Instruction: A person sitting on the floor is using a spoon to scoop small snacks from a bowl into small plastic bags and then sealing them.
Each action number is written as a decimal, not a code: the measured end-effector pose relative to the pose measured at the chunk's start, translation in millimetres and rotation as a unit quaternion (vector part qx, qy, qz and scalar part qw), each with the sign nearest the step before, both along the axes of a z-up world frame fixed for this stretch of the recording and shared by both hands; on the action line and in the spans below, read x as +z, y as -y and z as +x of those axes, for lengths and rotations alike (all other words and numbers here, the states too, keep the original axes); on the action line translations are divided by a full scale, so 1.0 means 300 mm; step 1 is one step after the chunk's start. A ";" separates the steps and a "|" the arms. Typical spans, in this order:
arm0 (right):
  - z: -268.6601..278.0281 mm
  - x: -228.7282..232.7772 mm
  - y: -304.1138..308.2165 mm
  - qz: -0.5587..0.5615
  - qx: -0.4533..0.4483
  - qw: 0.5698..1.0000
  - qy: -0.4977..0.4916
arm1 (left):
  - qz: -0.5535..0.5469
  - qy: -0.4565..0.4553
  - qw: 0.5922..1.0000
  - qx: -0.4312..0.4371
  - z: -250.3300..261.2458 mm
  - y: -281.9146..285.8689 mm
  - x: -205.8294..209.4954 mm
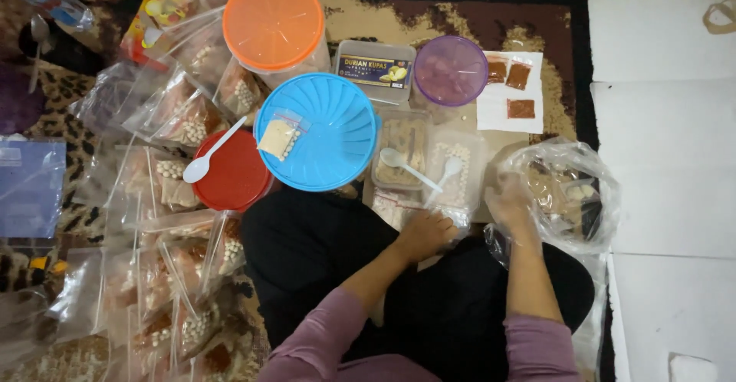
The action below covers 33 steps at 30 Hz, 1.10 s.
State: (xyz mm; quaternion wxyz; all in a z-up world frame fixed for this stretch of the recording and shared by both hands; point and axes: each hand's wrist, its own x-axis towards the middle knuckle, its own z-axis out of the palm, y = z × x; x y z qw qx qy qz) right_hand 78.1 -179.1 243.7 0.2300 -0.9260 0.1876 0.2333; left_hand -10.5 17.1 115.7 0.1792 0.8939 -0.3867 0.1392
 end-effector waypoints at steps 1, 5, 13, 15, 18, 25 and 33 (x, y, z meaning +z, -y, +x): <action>-0.011 0.035 -0.014 0.030 -0.036 0.999 -0.007 | -0.014 0.012 1.000 0.008 -0.010 -0.003 0.031; -0.024 0.063 -0.088 0.096 -0.023 0.995 -0.028 | -0.127 -0.056 0.990 0.014 -0.111 -0.084 0.283; -0.055 0.085 -0.022 0.029 -0.022 0.999 0.025 | -0.429 -0.344 0.832 0.073 -0.396 -0.282 0.550; -0.101 0.130 0.008 0.022 -0.005 0.994 0.105 | -0.451 -0.326 0.823 0.114 -0.404 -0.305 0.623; -0.166 0.268 -0.049 0.035 -0.043 0.968 0.243 | -0.479 -0.289 0.811 0.172 -0.401 -0.351 0.669; -0.234 0.295 -0.228 0.238 -0.098 0.936 0.242 | -0.468 -0.125 0.854 0.192 -0.316 -0.475 0.764; -0.130 0.178 -0.450 0.304 -0.089 0.939 0.138 | -0.494 -0.058 0.858 0.127 -0.285 -0.477 0.777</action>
